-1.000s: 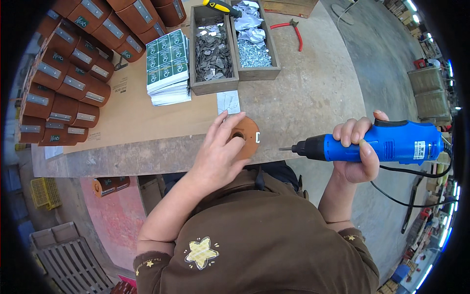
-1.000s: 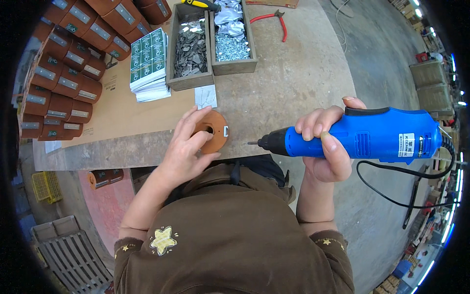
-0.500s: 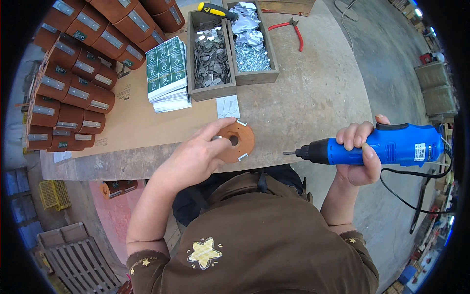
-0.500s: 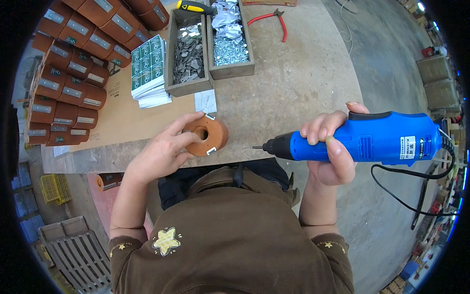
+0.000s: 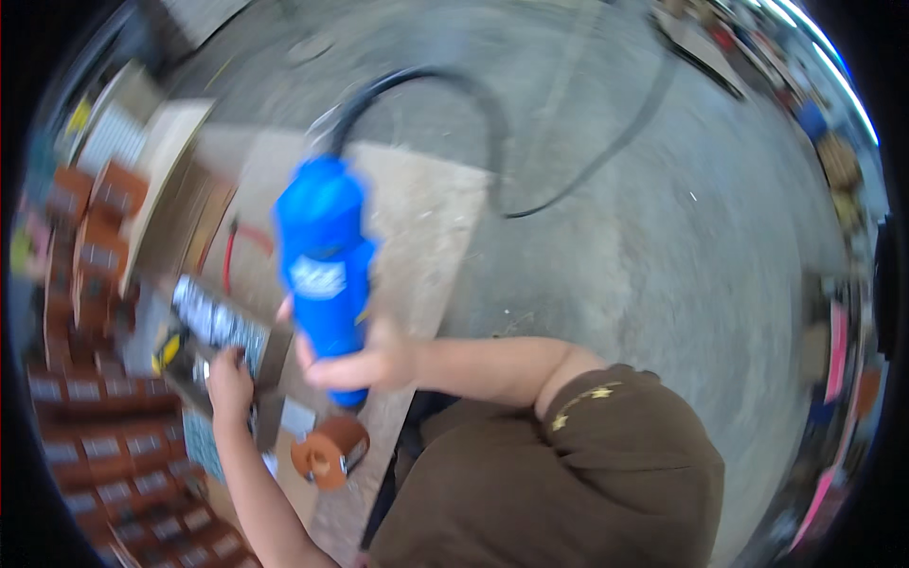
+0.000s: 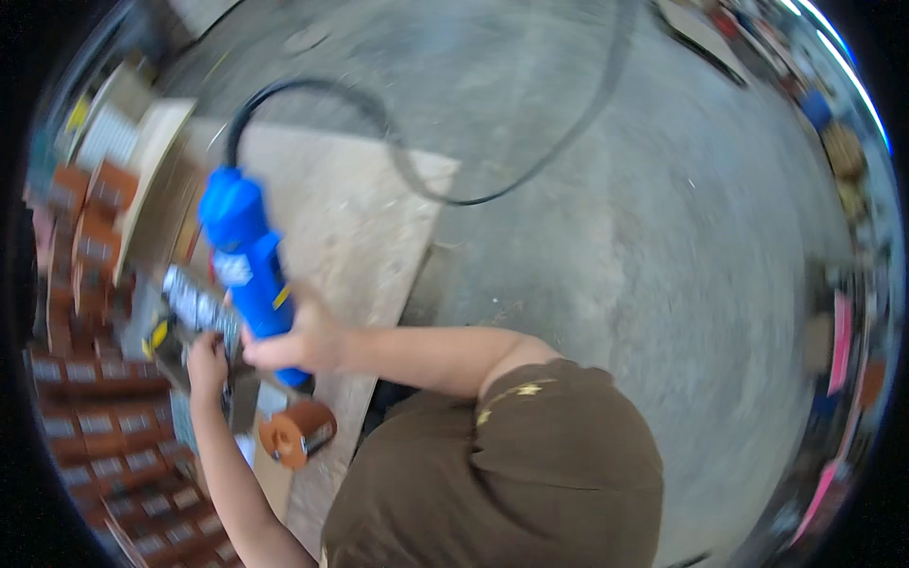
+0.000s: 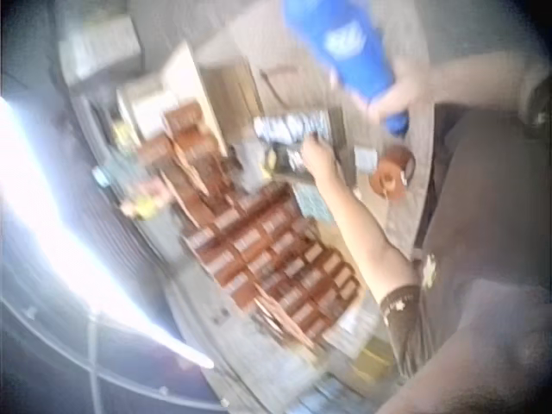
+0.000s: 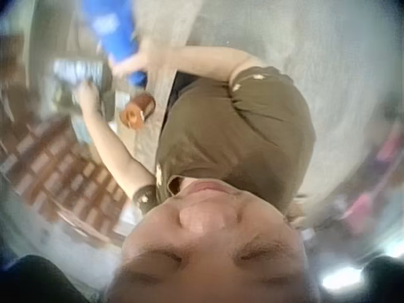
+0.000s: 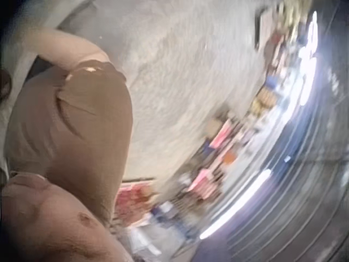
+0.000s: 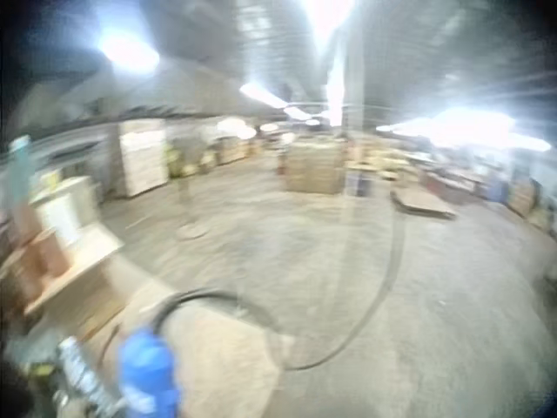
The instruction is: Assembling components using an electric screwdriver and screws.
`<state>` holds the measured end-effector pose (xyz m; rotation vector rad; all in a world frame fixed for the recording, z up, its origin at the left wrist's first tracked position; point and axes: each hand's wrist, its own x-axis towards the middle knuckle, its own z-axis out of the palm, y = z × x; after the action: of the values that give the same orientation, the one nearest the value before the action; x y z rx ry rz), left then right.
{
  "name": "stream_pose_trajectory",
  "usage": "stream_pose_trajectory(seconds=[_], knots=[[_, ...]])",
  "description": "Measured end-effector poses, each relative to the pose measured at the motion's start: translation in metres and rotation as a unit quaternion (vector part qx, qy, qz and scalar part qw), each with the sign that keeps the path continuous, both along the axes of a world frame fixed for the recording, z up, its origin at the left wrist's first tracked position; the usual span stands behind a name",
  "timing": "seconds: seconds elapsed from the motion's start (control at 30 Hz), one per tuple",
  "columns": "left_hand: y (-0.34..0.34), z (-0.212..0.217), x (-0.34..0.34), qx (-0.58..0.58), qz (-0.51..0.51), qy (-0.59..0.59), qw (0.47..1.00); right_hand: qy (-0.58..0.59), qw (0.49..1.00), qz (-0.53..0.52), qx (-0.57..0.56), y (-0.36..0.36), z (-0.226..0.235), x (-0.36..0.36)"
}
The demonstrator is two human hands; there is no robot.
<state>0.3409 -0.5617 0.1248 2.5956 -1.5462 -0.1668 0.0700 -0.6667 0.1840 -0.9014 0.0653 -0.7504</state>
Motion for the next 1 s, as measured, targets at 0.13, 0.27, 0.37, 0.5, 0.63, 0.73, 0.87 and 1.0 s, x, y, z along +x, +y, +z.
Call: stream_pose_trajectory(seconds=[0.13, 0.27, 0.37, 0.5, 0.63, 0.73, 0.87, 1.0], knots=[[-0.027, -0.008, -0.005, 0.153, 0.014, -0.095, 0.984, -0.026, 0.998, -0.048, -0.014, -0.001, -0.001, -0.007], [-0.042, -0.012, -0.008, 0.133, 0.024, -0.100, 0.986, -0.033, 0.997, -0.063, -0.016, -0.009, 0.001, -0.014], [-0.036, -0.005, -0.011, 0.110, 0.007, -0.095, 0.989, -0.044, 0.998, -0.045, 0.010, -0.011, 0.002, -0.014], [-0.026, -0.010, 0.001, 0.106, 0.004, -0.090, 0.990, -0.040, 0.998, -0.042, 0.010, -0.010, 0.004, -0.010], [-0.021, -0.007, -0.002, -0.009, -0.023, -0.014, 1.000, 0.044, 0.998, -0.052, -0.016, -0.017, -0.002, -0.006], [-0.013, 0.013, -0.018, -0.068, -0.041, 0.025, 0.997, 0.122, 0.991, -0.038, -0.026, -0.024, -0.012, 0.001], [-0.005, 0.056, -0.054, -0.205, -0.077, 0.032, 0.975, 0.224, 0.974, -0.011, -0.027, -0.039, -0.057, 0.020], [0.019, 0.104, -0.110, -0.315, -0.095, 0.152, 0.932, 0.426, 0.872, -0.069, -0.230, -0.047, -0.094, 0.045]])
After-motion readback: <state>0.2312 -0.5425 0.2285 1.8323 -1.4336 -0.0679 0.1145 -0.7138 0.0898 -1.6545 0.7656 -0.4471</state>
